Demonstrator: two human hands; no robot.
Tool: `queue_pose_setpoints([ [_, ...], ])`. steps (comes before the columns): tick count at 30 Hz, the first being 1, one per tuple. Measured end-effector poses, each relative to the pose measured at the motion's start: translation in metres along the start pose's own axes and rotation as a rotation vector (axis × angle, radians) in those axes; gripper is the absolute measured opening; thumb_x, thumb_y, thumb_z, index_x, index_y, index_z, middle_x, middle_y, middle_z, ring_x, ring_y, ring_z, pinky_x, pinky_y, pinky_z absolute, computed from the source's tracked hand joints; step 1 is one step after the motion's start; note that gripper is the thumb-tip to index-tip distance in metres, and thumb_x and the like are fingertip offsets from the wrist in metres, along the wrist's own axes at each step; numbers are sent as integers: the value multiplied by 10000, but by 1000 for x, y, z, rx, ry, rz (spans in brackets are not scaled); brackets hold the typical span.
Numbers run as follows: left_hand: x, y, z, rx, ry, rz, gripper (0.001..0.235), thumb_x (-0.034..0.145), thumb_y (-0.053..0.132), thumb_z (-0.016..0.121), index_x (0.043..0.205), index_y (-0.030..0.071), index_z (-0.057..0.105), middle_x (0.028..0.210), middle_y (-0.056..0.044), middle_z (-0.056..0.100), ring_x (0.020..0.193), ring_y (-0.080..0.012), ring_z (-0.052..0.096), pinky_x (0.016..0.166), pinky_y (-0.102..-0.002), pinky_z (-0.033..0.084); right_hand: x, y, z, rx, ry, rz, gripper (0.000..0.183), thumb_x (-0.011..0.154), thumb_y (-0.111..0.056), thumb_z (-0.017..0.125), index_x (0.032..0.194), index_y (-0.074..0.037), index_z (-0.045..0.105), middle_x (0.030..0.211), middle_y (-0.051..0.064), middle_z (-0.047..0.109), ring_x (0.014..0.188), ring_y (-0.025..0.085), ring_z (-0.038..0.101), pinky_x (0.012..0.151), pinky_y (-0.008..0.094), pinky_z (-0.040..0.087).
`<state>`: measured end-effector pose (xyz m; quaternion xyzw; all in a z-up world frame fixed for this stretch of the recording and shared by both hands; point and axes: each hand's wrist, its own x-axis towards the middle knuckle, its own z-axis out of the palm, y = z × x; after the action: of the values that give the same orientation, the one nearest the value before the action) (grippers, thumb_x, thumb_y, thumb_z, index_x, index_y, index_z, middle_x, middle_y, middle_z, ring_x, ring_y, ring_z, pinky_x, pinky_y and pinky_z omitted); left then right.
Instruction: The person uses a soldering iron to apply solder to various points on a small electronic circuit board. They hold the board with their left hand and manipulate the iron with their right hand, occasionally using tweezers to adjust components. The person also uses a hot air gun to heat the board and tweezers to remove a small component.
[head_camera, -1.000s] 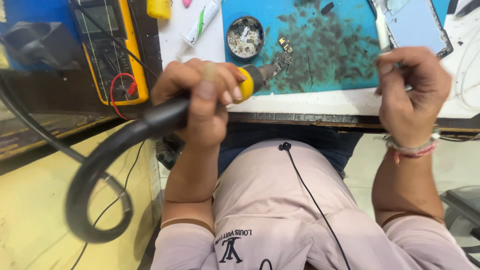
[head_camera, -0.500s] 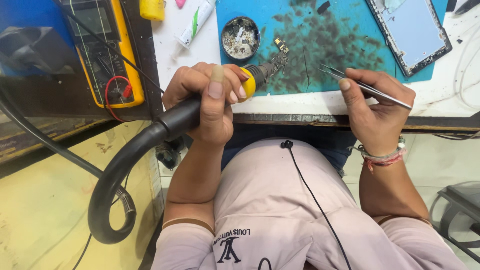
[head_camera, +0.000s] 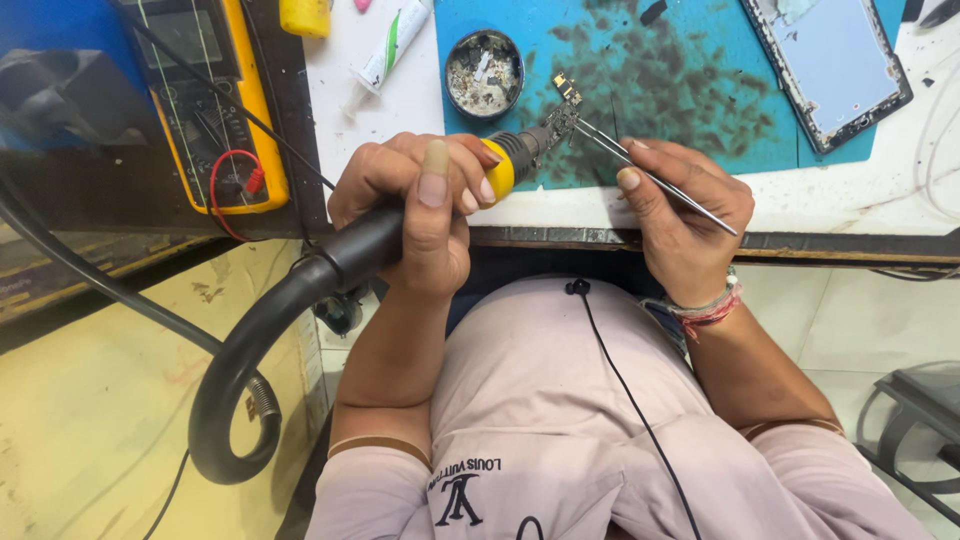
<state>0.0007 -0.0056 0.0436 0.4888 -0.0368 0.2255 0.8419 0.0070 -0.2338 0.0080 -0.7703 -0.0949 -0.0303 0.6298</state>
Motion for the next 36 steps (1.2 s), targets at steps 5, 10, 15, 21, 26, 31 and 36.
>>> queue_pose_setpoints([
  [5,-1,1,-1,5,10,10,154,1049,81,602,940,62,495,731,-100,592,642,-201,615,824,-413,583,-1,1,3,-52,37,40,202,1050,-17,787,1237,43,736,1109,131,751,868,100,672,765,200,521],
  [10,-2,-1,-1,6,15,5,160,1063,69,597,939,60,497,727,-100,589,642,-202,615,822,-416,584,2,1,6,-47,40,46,211,1056,-22,790,1244,54,732,1085,128,754,854,92,668,757,197,520],
  [15,-3,-2,-2,5,19,6,155,1067,71,586,943,61,494,731,-100,589,646,-202,617,819,-422,590,2,3,6,-39,43,88,213,1057,-26,791,1245,56,737,1037,108,743,816,75,643,719,186,499],
  [21,-3,-1,-4,11,8,21,147,1059,79,582,947,61,488,743,-105,590,655,-210,621,829,-425,590,2,8,8,44,86,108,194,1061,-17,791,1233,55,738,996,86,742,801,76,649,722,193,513],
  [26,-4,0,-6,-4,8,16,143,1053,81,585,954,64,483,752,-105,585,661,-213,618,846,-425,586,2,10,8,92,97,116,199,1064,-25,783,1239,53,729,972,91,741,795,105,687,722,210,542],
  [31,-3,-1,-6,-15,6,23,146,1051,74,586,953,68,478,746,-102,580,655,-211,614,845,-419,583,1,10,7,89,99,111,197,1071,-31,780,1242,52,728,972,94,739,797,117,697,723,216,551],
  [36,-2,-2,-6,-14,8,27,143,1047,72,585,949,62,481,743,-104,583,654,-210,616,847,-417,585,1,8,7,52,92,111,197,1068,-29,780,1241,51,728,963,88,738,784,98,677,704,205,523],
])
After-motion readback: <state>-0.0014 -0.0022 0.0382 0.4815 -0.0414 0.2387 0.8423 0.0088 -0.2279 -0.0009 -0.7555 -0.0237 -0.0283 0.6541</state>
